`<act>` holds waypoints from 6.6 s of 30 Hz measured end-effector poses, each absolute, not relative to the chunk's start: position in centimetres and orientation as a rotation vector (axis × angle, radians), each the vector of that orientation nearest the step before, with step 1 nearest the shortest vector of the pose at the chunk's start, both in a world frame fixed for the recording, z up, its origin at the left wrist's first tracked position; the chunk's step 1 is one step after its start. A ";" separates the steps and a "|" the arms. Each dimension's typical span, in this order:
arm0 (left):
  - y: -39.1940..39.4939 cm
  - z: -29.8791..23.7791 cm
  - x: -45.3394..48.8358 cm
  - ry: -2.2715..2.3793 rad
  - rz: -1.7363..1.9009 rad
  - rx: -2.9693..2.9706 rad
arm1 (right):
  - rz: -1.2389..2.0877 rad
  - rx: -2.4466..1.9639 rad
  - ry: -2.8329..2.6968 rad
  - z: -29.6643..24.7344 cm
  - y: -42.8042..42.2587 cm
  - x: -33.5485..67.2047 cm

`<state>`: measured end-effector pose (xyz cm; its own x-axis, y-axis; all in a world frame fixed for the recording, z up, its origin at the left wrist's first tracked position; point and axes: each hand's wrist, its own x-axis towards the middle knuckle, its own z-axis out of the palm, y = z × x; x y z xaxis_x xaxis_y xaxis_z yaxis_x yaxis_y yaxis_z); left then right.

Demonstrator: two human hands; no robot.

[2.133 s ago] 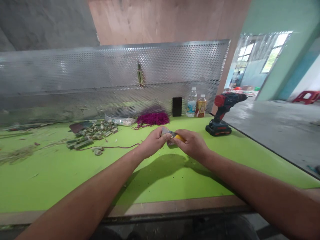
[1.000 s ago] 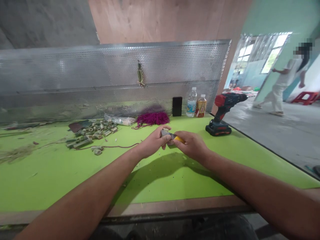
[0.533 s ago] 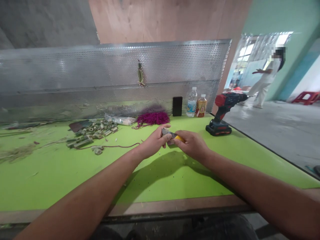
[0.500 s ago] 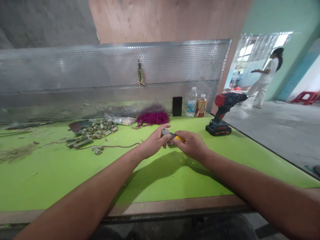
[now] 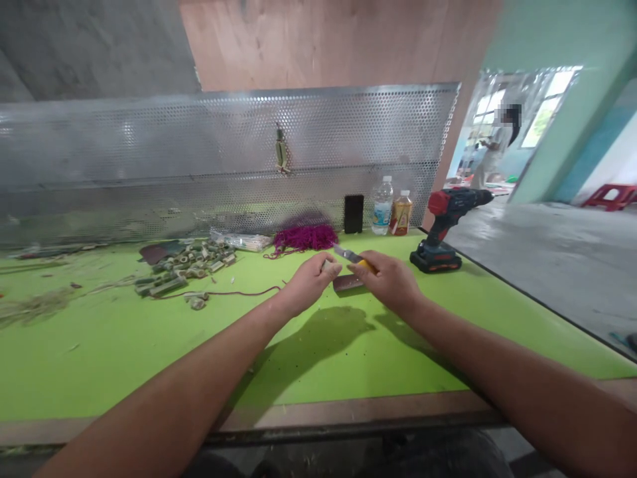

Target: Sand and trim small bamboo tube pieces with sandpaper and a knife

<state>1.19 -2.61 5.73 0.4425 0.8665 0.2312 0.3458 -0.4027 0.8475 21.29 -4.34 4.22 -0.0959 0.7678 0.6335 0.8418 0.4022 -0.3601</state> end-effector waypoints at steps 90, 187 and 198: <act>-2.3 5.3 1.7 1.030 1.030 2.117 | -0.103 -1.275 -2.033 3.3 -4.9 20.6; -2.1 4.9 1.0 0.888 0.917 2.032 | 0.070 -1.263 -2.101 3.3 -5.0 20.3; -2.5 5.3 1.4 1.039 0.939 2.084 | -0.009 -1.286 -2.077 3.5 -5.0 20.5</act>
<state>1.38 -2.47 5.35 0.4374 0.8415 0.3171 0.4001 -0.4979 0.7694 20.49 -5.03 3.49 -0.2760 0.7878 0.5505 0.7927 0.5105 -0.3331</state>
